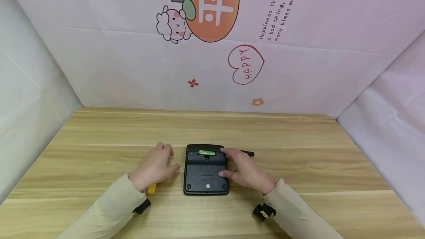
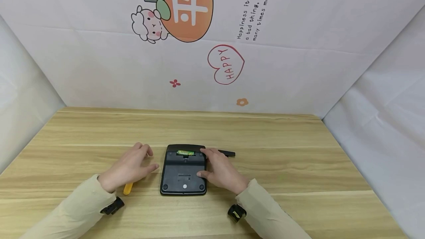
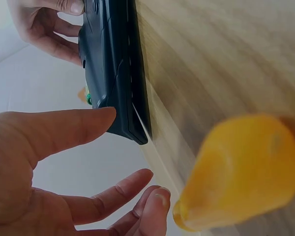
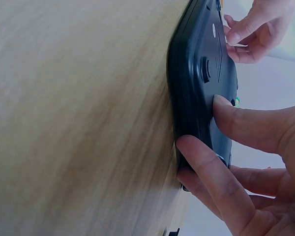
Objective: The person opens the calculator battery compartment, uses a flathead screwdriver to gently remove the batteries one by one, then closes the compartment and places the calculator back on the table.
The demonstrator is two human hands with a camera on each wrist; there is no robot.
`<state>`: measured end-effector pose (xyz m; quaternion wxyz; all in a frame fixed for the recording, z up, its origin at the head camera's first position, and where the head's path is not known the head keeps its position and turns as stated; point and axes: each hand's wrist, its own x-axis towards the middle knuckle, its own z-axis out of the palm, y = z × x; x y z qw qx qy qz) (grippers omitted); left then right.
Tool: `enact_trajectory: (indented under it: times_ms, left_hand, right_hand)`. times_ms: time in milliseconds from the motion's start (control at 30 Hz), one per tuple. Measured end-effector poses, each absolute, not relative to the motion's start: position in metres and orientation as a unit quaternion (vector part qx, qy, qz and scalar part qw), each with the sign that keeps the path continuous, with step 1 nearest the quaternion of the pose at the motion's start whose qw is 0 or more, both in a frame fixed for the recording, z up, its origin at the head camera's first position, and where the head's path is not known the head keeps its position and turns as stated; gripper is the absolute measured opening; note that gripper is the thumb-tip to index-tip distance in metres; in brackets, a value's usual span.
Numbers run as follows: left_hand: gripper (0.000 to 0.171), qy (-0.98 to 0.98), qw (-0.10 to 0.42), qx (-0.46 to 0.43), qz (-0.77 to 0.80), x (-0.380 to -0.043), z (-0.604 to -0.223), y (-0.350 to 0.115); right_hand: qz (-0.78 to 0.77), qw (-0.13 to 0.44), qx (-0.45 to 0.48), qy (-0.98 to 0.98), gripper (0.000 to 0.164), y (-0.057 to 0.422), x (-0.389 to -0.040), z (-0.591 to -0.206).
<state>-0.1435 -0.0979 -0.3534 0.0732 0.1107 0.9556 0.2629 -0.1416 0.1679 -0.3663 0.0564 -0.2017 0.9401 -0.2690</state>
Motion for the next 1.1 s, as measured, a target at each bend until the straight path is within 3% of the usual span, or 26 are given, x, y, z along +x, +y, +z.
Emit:
enact_trajectory:
  times_ms: [1100]
  left_hand:
    - [0.027,0.951,0.054,0.141,0.27,-0.143,-0.358,-0.078]
  right_hand:
    - [-0.271,0.051,-0.205,0.939,0.065,0.168,-0.142,-0.368]
